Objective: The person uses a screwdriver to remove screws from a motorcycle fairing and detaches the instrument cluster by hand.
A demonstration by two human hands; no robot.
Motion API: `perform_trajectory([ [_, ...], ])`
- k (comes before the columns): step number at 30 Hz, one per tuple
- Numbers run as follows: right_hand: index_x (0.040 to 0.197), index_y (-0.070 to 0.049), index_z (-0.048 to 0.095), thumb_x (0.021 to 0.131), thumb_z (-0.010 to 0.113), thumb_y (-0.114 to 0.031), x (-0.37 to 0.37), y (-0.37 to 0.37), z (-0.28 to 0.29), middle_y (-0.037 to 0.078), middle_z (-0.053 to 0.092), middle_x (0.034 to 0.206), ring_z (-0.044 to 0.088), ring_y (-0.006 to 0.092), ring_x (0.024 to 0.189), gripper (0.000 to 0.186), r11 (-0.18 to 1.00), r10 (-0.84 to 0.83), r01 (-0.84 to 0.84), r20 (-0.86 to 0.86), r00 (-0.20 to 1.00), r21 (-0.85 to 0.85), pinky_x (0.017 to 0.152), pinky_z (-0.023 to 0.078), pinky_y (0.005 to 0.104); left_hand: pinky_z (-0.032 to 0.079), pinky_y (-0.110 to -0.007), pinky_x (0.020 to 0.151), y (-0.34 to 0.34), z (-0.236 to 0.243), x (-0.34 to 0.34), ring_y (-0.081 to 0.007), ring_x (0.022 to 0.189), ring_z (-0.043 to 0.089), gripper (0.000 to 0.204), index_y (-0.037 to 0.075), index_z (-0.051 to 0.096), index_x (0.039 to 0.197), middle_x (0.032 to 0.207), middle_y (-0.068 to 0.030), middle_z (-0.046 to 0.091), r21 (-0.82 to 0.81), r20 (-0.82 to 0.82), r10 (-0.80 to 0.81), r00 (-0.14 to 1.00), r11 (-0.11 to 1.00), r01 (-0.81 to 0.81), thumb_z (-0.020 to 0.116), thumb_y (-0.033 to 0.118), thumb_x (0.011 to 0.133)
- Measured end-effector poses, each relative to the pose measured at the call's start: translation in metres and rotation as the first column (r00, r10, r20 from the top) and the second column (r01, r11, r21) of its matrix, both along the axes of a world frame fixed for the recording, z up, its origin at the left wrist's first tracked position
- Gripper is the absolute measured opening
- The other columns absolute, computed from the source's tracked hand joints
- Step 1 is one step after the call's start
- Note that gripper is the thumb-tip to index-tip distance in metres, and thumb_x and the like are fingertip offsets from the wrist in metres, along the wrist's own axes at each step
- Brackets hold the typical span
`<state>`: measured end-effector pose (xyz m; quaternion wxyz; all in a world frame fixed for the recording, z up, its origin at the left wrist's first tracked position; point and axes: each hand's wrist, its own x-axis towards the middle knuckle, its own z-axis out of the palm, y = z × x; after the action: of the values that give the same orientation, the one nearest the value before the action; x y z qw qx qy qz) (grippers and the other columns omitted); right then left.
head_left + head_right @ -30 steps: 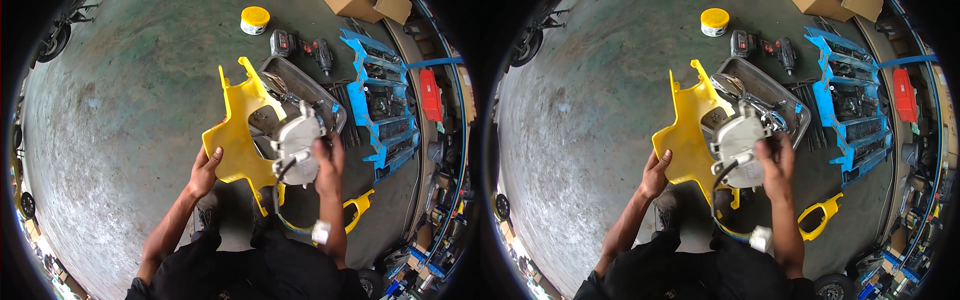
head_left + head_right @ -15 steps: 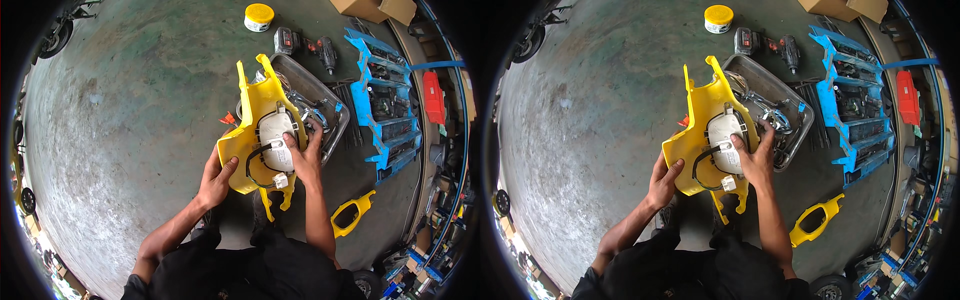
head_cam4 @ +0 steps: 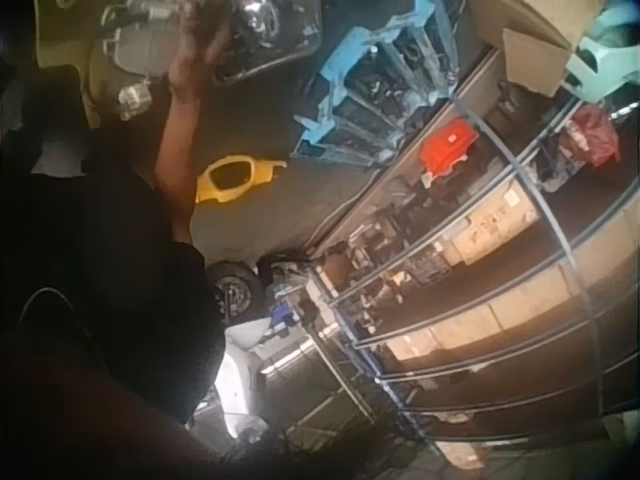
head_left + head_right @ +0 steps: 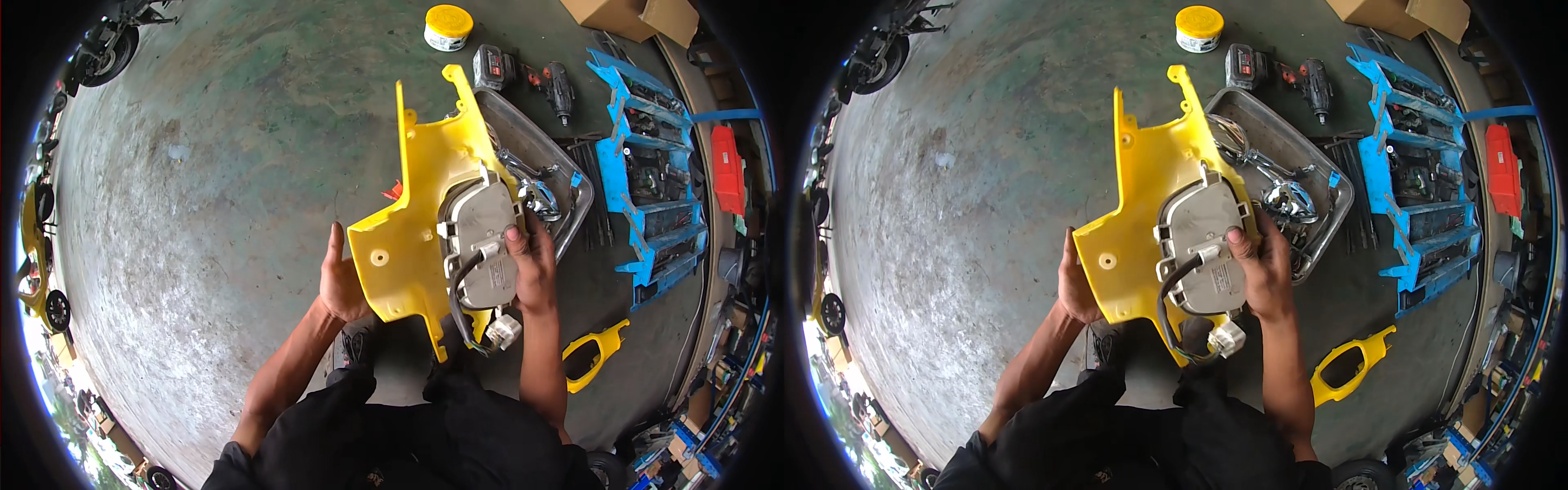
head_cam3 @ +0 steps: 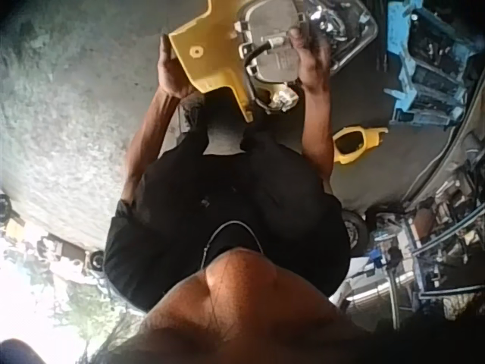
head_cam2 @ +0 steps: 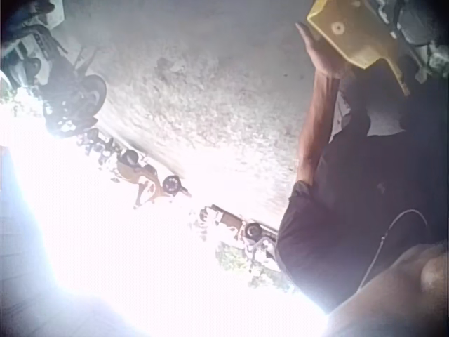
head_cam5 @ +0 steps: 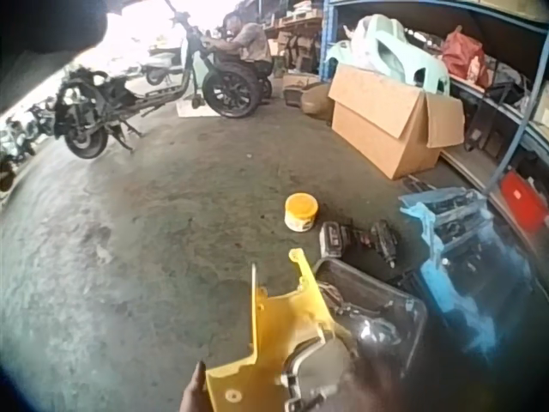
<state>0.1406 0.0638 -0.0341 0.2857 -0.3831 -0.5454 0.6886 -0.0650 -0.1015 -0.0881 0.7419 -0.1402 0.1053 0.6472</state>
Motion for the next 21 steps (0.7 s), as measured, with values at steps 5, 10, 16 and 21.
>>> perform_trajectory([
  [5, 0.128, 0.002, 0.052, 0.092, 0.066, -0.032, -0.003, -0.011, 0.005, 0.01, 0.062, 0.115, 0.058, 0.015, 0.103, 0.052, 0.931, -0.056, -0.002, -0.148, 0.987, -0.364, 0.09, 0.046, 0.0286, 0.03, -0.05, 0.113, 0.008, 0.004, 0.016, -0.032, 0.137, 0.037, 0.114, 0.008, 0.028, 0.15, 0.149, -0.0133, 0.038, -0.188, -0.353, -0.108, 0.929, 0.981, 0.042, 0.049, 0.086, 0.07],
  [10, 0.13, 0.004, 0.049, 0.087, 0.073, -0.031, -0.029, -0.028, -0.002, 0.013, 0.063, 0.112, 0.06, 0.0178, 0.101, 0.06, 0.999, 0.036, -0.034, 0.092, 0.995, -0.025, 0.09, 0.047, 0.0324, 0.029, -0.05, 0.114, 0.0, -0.03, 0.023, -0.0315, 0.137, 0.037, 0.118, 0.007, 0.027, 0.15, 0.149, -0.0134, 0.037, -0.066, -0.19, -0.004, 0.982, 0.998, -0.009, 0.053, 0.086, 0.066],
  [16, 0.127, 0.003, 0.046, 0.085, 0.076, -0.027, -0.03, -0.039, 0.003, 0.014, 0.06, 0.111, 0.059, 0.0199, 0.098, 0.06, 0.96, -0.123, 0.092, 0.101, 0.987, 0.265, 0.085, 0.049, 0.033, 0.028, -0.048, 0.114, -0.002, -0.025, 0.024, -0.0309, 0.138, 0.036, 0.123, 0.006, 0.026, 0.15, 0.149, -0.0135, 0.036, -0.051, -0.218, -0.012, 0.976, 0.999, 0.001, 0.057, 0.086, 0.062],
  [21, 0.132, -0.001, 0.042, 0.083, 0.078, -0.03, -0.033, -0.045, 0.012, 0.018, 0.051, 0.121, 0.051, 0.0258, 0.112, 0.067, 0.958, -0.177, 0.127, 0.182, 0.967, 0.258, 0.094, 0.045, 0.0402, 0.027, -0.048, 0.115, -0.012, -0.039, 0.024, -0.0304, 0.138, 0.035, 0.127, 0.006, 0.025, 0.15, 0.15, -0.0136, 0.036, -0.036, -0.309, -0.003, 0.951, 0.999, -0.009, 0.061, 0.086, 0.058],
])
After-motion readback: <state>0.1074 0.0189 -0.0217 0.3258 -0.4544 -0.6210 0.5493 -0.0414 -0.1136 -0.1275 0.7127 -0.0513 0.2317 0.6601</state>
